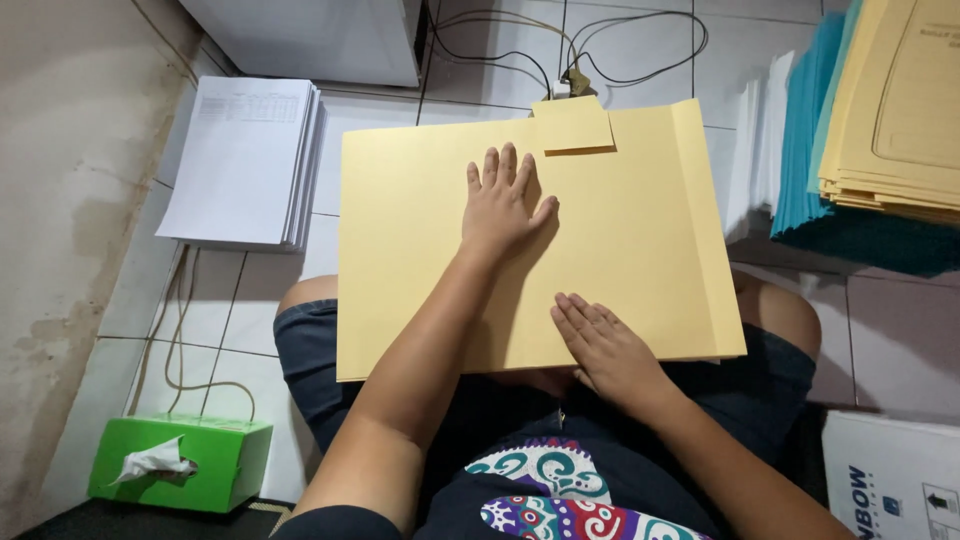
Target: The person sits on the floor and repeatedly folds yellow file folders in half. They smooth the creases with their hands and place the folded folders into a stack on their lap.
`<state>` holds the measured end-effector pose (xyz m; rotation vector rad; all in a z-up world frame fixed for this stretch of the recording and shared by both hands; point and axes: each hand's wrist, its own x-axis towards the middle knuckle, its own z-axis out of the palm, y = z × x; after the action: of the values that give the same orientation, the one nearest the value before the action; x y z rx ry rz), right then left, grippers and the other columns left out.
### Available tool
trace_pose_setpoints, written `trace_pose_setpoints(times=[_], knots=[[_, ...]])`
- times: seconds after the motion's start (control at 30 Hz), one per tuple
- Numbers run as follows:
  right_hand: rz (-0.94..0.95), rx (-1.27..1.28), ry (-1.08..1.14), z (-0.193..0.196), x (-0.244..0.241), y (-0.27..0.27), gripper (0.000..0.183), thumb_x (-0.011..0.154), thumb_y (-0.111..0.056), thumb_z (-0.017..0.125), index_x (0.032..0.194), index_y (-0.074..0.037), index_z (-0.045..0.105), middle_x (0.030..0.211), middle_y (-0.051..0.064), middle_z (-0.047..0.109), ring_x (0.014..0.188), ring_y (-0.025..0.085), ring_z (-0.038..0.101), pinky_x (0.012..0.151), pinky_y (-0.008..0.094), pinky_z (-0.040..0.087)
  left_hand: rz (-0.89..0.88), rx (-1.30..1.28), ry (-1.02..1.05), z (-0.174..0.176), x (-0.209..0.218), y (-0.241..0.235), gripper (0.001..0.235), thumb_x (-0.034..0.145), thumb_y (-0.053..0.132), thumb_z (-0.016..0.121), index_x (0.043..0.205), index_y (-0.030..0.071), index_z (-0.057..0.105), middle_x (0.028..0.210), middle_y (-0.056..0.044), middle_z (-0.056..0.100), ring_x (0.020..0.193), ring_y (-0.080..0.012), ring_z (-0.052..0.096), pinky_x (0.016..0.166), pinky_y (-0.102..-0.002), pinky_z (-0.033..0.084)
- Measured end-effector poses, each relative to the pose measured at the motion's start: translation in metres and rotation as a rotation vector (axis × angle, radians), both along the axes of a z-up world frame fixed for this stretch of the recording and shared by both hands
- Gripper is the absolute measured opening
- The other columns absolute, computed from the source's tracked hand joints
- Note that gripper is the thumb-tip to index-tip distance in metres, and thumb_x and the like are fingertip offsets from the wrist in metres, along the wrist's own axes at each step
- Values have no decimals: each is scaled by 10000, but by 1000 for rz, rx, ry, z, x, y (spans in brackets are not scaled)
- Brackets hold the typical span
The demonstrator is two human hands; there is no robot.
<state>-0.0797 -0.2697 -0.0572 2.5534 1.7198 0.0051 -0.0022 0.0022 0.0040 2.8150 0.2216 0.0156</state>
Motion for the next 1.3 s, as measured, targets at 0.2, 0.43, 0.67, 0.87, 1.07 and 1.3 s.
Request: trace_pose_setpoints(times=[0.2,0.43,0.67,0.87,1.07,1.3], knots=[[-363,-11,242,67,76,39,828,1069,-609,180,1638,-8,162,1701,225,186,1582,365,154,1279,467,101,-19,10,9,2,-1,2,811,966,664,356,1587,142,374,1665,-207,281,1565,-399,224,1258,-608,126],[-584,62,168,47,148,112,755,1103,-530,240,1604,34,232,1683,244,225,1584,356,164,1293,454,102,-15,15,2,-3,-1,3,819,958,666,356,1586,141,380,1667,-198,281,1564,-397,228,1260,-601,136],[-604,59,135,46,195,137,688,1105,-538,194,1496,-11,401,1548,226,410,1491,344,334,1252,473,179,11,-5,-88,-16,6,5,649,989,488,401,1522,122,455,1612,-188,376,1529,-369,319,1256,-566,202],[-470,167,203,36,235,150,611,1124,-430,231,1563,-30,378,1605,194,402,1539,313,310,1293,445,145,13,-4,-69,-13,7,4,641,984,475,388,1518,124,441,1610,-190,369,1533,-375,303,1256,-572,192],[-454,189,12,4,263,164,454,1108,-493,305,1138,-112,551,1084,116,607,1180,326,594,1105,483,369,15,-27,1,-6,5,1,657,993,472,342,1544,117,393,1632,-196,328,1552,-373,257,1261,-574,156],[-331,425,-111,-11,249,192,399,1091,-405,448,1117,-32,587,1138,201,638,1273,358,580,1189,529,335,32,-31,68,5,6,0,709,989,492,316,1578,100,354,1663,-181,285,1568,-354,230,1277,-546,128]])
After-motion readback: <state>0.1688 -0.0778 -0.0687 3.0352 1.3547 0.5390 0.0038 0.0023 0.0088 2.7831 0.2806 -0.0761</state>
